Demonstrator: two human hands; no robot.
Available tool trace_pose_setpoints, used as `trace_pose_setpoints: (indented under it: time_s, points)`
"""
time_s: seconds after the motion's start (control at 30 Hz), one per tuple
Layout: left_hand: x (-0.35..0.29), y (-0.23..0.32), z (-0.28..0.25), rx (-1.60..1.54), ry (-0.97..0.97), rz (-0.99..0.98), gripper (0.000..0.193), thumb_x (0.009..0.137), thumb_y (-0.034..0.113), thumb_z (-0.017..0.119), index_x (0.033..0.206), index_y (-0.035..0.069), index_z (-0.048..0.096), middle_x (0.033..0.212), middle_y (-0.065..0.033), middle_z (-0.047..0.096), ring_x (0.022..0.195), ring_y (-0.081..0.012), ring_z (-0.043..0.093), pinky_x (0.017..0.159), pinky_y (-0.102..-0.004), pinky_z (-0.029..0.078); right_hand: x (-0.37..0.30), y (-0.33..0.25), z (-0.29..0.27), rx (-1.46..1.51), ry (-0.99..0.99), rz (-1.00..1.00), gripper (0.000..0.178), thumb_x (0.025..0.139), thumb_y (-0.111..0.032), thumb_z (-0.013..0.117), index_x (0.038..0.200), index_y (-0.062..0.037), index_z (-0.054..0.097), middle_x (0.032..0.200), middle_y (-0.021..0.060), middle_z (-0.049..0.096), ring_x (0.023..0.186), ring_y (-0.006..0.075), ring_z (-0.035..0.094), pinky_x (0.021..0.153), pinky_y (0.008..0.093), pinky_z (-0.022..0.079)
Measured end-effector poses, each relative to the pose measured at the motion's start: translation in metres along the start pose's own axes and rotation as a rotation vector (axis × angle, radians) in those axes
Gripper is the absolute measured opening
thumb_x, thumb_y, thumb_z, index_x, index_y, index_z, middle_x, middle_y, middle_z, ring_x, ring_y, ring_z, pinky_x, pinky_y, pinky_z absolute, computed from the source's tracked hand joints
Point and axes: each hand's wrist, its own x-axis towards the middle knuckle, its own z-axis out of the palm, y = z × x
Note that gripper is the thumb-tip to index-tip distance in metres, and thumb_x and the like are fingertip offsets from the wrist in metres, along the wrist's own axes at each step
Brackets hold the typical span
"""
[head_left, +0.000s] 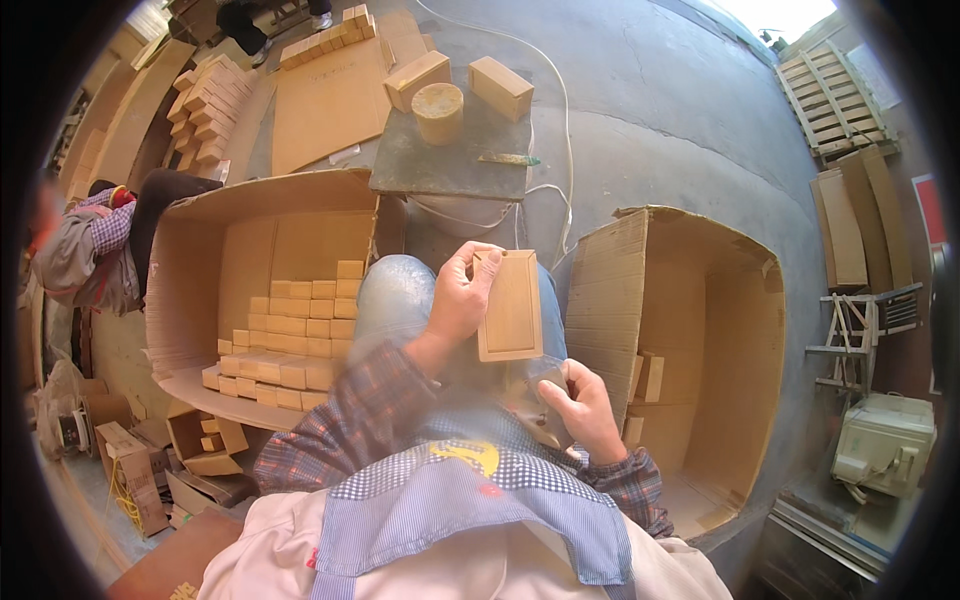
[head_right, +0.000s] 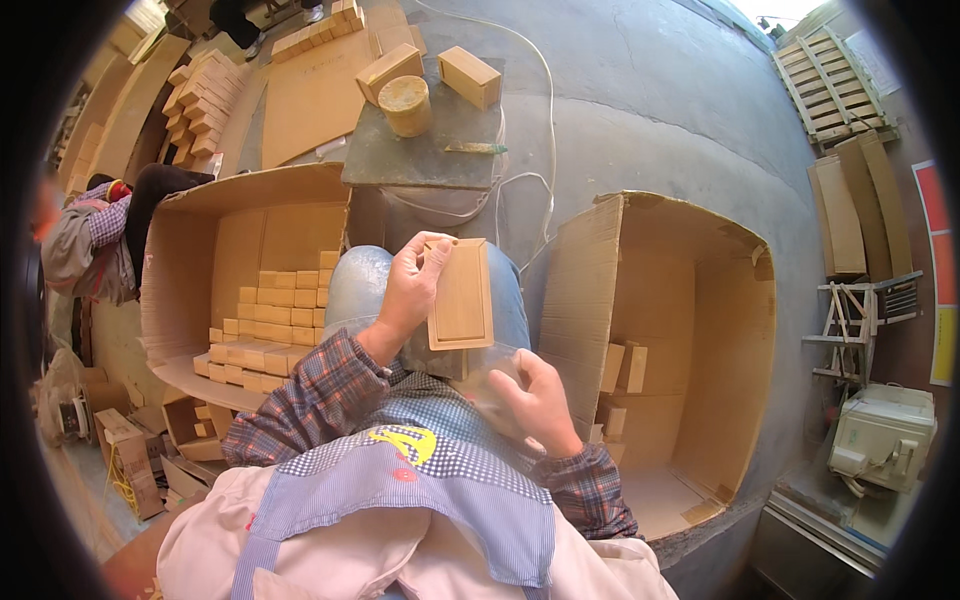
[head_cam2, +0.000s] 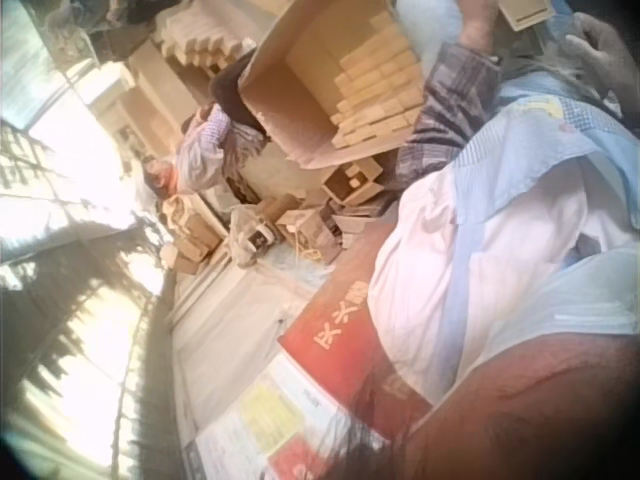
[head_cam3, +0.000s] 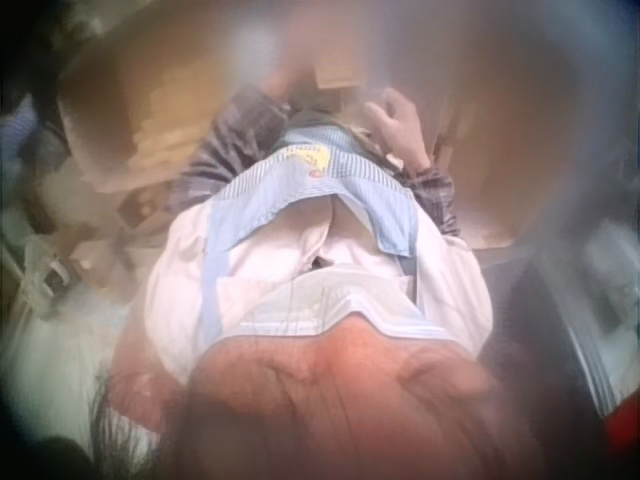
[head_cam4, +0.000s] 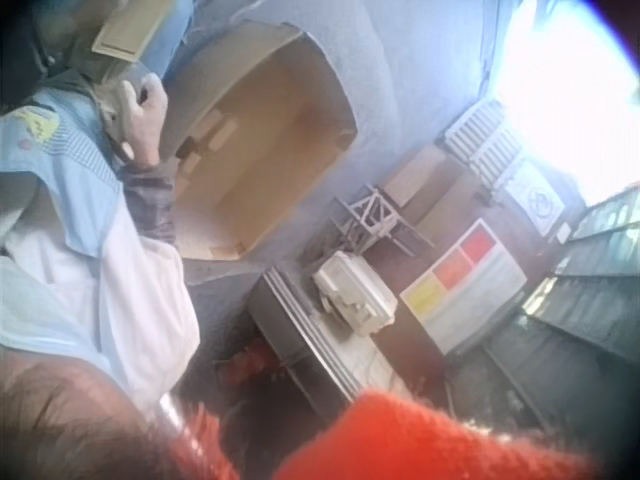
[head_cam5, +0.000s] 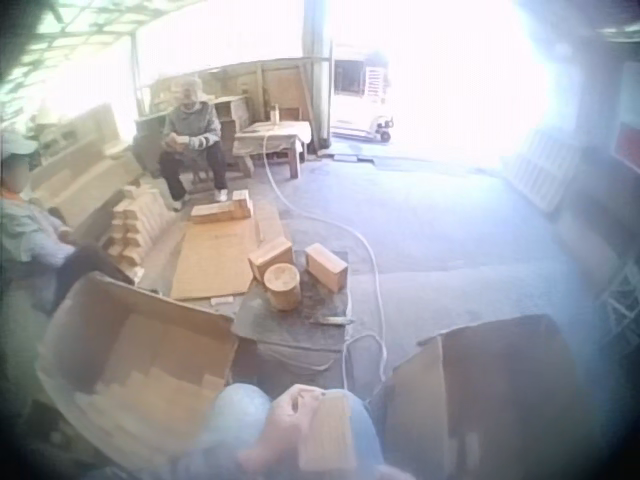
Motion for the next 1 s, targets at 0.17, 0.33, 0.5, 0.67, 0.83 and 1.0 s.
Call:
trace_pose_setpoints:
  time_s: [0.17, 0.33, 0.5, 0.67, 0.83, 1.0]
  points:
    - [0.009, 0.035, -0.020, -0.339, -0.078, -0.071, 0.024, 0.111, 0.028, 0.055, 0.118, 0.007, 0.064, 0.100, -0.0018, 0.070, 0.085, -0.0084, 0.066, 0.074, -0.0270, 0.057, -0.004, -0.031, 0.010, -0.368, -0.320, -0.177, 0.027, 0.089, -0.021, 0.078, 0.093, 0.0039, 0.068, 0.082, 0.0207, 0.068, 0.075, 0.0237, 0.067, 0.070, 0.0373, 0.053]
    - [0.000, 0.080, -0.064, -0.623, -0.108, -0.225, 0.039, 0.114, 0.041, 0.042, 0.133, 0.011, 0.057, 0.115, -0.0059, 0.068, 0.099, -0.0197, 0.070, 0.087, -0.0377, 0.059, 0.019, -0.044, 0.051, -0.338, -0.468, -0.205, 0.052, 0.096, -0.033, 0.071, 0.133, 0.0026, 0.062, 0.119, 0.0223, 0.072, 0.112, 0.0292, 0.071, 0.097, 0.0403, 0.055]
    - [-0.020, 0.080, -0.067, -0.772, -0.251, -0.231, 0.044, 0.113, 0.045, 0.042, 0.131, 0.009, 0.059, 0.122, -0.0102, 0.071, 0.113, -0.0228, 0.072, 0.091, -0.0423, 0.063, 0.031, -0.056, 0.069, 0.696, -0.587, -0.093, 0.068, 0.107, -0.038, 0.059, 0.156, 0.0022, 0.037, 0.150, 0.0187, 0.054, 0.138, 0.0304, 0.056, 0.112, 0.0435, 0.048]
    - [-0.019, 0.067, -0.063, -0.628, -0.215, 0.025, 0.040, 0.114, 0.043, 0.040, 0.126, 0.011, 0.060, 0.125, -0.0096, 0.068, 0.117, -0.0213, 0.069, 0.094, -0.0416, 0.061, 0.029, -0.070, 0.078, 0.690, -0.484, -0.007, 0.055, 0.107, -0.026, 0.055, 0.151, 0.0041, 0.041, 0.142, 0.0139, 0.058, 0.128, 0.0240, 0.061, 0.108, 0.0391, 0.051]
    - [-0.033, 0.078, -0.072, -0.140, -0.090, 0.178, 0.035, 0.113, 0.041, 0.046, 0.127, 0.011, 0.059, 0.129, -0.0058, 0.065, 0.118, -0.0182, 0.065, 0.097, -0.0343, 0.056, 0.023, -0.071, 0.077, 0.630, -0.448, -0.102, 0.054, 0.105, -0.022, 0.059, 0.148, 0.0068, 0.043, 0.137, 0.0135, 0.061, 0.123, 0.0202, 0.064, 0.106, 0.0372, 0.054]
    - [-0.058, 0.110, -0.067, -0.003, -0.105, 0.013, 0.051, 0.104, 0.043, 0.063, 0.142, 0.011, 0.050, 0.138, -0.0079, 0.058, 0.123, -0.0168, 0.061, 0.099, -0.0352, 0.054, 0.022, -0.070, 0.079, 0.553, -0.408, -0.061, 0.058, 0.104, -0.022, 0.063, 0.150, 0.0069, 0.042, 0.138, 0.0146, 0.060, 0.123, 0.0201, 0.063, 0.105, 0.0367, 0.054]
